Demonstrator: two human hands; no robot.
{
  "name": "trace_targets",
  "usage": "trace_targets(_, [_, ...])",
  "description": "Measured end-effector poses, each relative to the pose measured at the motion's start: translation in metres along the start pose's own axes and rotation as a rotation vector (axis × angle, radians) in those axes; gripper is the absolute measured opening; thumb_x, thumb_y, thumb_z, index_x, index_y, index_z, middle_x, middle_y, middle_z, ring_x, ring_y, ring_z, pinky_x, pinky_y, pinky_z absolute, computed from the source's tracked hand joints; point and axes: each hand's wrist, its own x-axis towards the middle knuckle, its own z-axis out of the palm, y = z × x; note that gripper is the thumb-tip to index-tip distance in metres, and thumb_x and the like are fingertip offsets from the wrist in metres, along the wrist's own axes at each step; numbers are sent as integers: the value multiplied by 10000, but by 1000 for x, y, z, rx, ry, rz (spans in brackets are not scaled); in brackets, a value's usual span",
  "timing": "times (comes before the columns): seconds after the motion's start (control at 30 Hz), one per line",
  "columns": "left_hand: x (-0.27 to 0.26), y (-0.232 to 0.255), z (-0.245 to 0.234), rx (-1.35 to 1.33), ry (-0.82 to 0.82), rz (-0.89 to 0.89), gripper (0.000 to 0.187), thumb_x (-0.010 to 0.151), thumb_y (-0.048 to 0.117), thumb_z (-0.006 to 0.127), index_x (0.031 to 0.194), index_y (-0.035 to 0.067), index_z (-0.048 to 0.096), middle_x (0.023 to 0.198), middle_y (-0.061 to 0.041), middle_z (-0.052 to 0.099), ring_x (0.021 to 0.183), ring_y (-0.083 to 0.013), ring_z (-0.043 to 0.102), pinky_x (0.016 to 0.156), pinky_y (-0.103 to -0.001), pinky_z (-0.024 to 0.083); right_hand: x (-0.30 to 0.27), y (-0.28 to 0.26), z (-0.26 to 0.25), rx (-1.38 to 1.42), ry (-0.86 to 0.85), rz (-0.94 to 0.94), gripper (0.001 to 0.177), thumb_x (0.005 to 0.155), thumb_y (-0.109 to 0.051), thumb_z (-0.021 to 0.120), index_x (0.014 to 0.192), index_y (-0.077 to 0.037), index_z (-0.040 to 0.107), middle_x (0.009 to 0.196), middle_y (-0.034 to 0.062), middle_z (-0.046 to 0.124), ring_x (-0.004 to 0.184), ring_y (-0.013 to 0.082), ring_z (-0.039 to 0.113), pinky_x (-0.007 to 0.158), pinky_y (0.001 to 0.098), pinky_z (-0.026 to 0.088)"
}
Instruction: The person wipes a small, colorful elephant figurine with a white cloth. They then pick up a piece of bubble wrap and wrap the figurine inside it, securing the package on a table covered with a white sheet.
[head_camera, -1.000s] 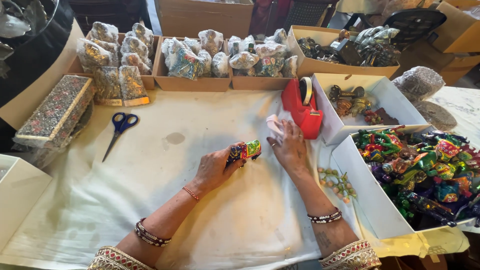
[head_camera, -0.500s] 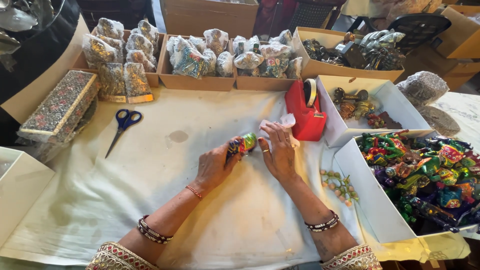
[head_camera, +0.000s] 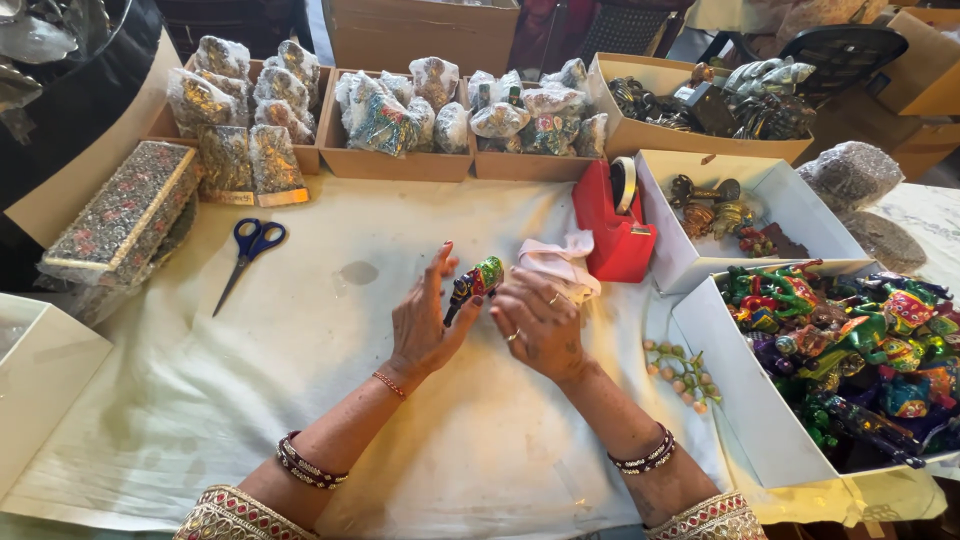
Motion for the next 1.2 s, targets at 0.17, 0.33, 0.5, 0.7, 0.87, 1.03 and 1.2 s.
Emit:
trace_targets(0.17, [-2, 3, -8, 37, 63, 312, 563, 991, 364, 600, 1449, 62, 471, 1523, -230, 497, 1433, -423, 466, 1174, -508, 385, 1, -14, -4, 69, -49, -248, 150, 895, -171, 779, 965, -60, 708, 1089, 102, 734, 1141, 277, 684, 900, 398, 586])
trace_targets(0.33, [-4, 1, -5, 36, -73, 454, 325, 926, 339, 616, 1160, 116, 650, 1462, -187, 556, 1462, -413, 457, 1199, -542, 337, 0, -17, 1, 109, -129, -451, 124, 835, -187, 747, 885, -80, 712, 1047, 73, 750, 1126, 268, 702, 934, 416, 595])
trace_targets(0.5, [-2, 10, -11, 46, -128, 485, 257, 892, 335, 644, 955, 90, 687, 1409, -152, 607, 1443, -378, 431, 1186, -559, 301, -14, -15, 14, 206, -251, -395, 162, 818, -184, 715, 924, -67, 751, 917, 87, 734, 936, 274, 717, 862, 406, 590])
trace_targets(0.7, [-4, 1, -6, 84, -170, 465, 247, 882, 335, 671, 879, 90, 703, 1338, -99, 631, 1391, -318, 472, 1198, -553, 274, -21, -12, 18, 151, -368, -415, 190, 819, -250, 747, 863, -65, 751, 836, 89, 718, 820, 271, 719, 826, 416, 586])
trace_targets(0.87, [-4, 2, -9, 88, -185, 487, 223, 869, 319, 685, 867, 99, 720, 1341, -85, 635, 1398, -310, 457, 1207, -566, 233, -23, -12, 22, 197, -355, -399, 184, 829, -238, 729, 879, -62, 749, 909, 82, 745, 857, 259, 726, 842, 410, 585])
trace_targets(1.03, [-5, -1, -4, 59, -193, 481, 198, 879, 288, 673, 906, 100, 728, 1335, -61, 648, 1411, -291, 460, 1235, -546, 241, -22, -13, 23, 189, -324, -393, 230, 818, -251, 723, 904, -39, 743, 932, 90, 751, 873, 264, 730, 856, 416, 585])
trace_targets(1.2, [-5, 1, -6, 59, -211, 499, 182, 867, 262, 674, 942, 102, 713, 1333, -60, 652, 1397, -286, 475, 1234, -547, 250, -24, -13, 23, 115, -371, -397, 240, 797, -247, 714, 894, -30, 748, 904, 107, 750, 850, 272, 728, 829, 422, 584])
